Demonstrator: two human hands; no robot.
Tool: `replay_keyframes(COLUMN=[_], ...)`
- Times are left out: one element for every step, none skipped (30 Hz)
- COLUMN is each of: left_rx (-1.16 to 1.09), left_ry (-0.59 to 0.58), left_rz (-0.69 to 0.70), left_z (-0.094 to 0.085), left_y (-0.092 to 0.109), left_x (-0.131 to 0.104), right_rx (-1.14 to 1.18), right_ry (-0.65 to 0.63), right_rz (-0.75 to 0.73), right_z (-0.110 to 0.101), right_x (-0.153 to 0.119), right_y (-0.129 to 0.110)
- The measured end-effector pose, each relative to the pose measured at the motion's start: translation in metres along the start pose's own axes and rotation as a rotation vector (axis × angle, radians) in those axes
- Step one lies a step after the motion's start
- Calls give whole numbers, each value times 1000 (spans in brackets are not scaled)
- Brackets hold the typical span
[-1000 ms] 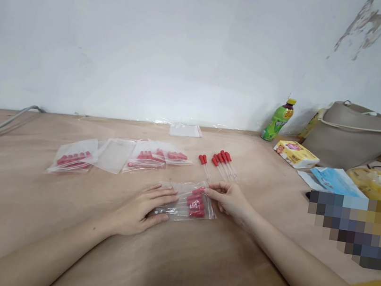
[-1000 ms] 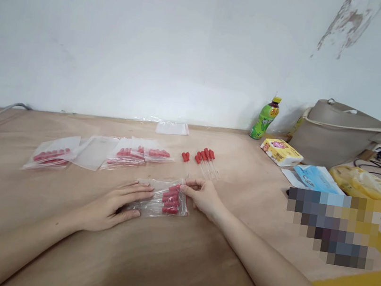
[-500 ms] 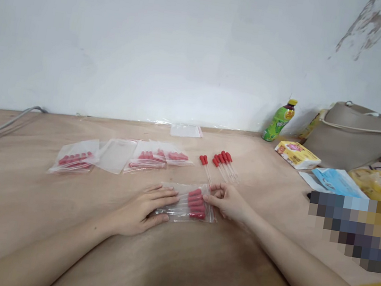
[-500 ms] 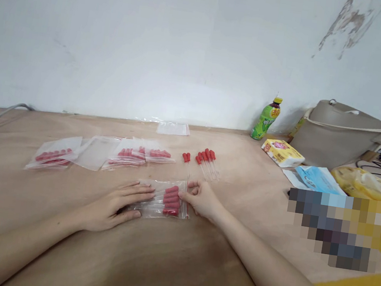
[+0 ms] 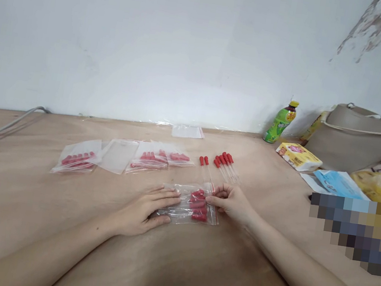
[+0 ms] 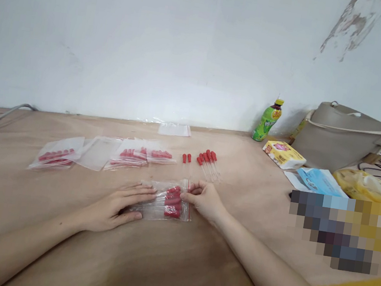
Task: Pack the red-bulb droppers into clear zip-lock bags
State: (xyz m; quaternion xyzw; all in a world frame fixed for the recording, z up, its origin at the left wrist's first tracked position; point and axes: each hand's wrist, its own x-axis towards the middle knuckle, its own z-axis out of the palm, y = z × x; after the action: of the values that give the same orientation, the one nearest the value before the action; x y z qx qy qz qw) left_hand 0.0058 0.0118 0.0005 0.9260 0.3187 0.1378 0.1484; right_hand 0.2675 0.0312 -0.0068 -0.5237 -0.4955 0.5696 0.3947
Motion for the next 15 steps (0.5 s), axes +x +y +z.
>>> replay_keyframes(left_rx=[0,1,3,5,9,14,24,38,56,86,126,181,264,355,430], left_ry=[-5,-10,-14,-16,-13,-3,21,68,147,251,383,528,623,662,671], left_rz=[4,8,13,19,28,36,37,26,-4,-57,-128,-217,-320,-402,-465], left_z=[0,1,2,2,3,3,2,1,-3,-7,-13,-20,-27,-33,-39], left_y=[0,0,0,1,2,3,3,1,-2,-8,-16,-27,-40,-54,-68], left_x=[0,0,0,0,0,0,0,-1,-2,-3,-5,-8,-11,-16,-20], right_rx=[46,90,123,144,152,150,146,143,140,141,146,159,182,214,249], right_ry=[0,-2,-11,-25,-54,-98,-150,-198,-231,-247,-248,-237,-226,-215,-203], right_rz=[9,21,41,68,100,132,161,186,208,221,223,212,193,168,138], right_z=[1,1,2,3,3,4,3,1,-1,-4,-8,-13,-18,-22,-26], right_x=[0,0,-1,-1,-2,-3,-3,-4,-5,-5,-6,-6,-5,-4,-2], right_y=[1,1,2,2,1,1,0,-2,-4,-6,-9,-12,-16,-20,-25])
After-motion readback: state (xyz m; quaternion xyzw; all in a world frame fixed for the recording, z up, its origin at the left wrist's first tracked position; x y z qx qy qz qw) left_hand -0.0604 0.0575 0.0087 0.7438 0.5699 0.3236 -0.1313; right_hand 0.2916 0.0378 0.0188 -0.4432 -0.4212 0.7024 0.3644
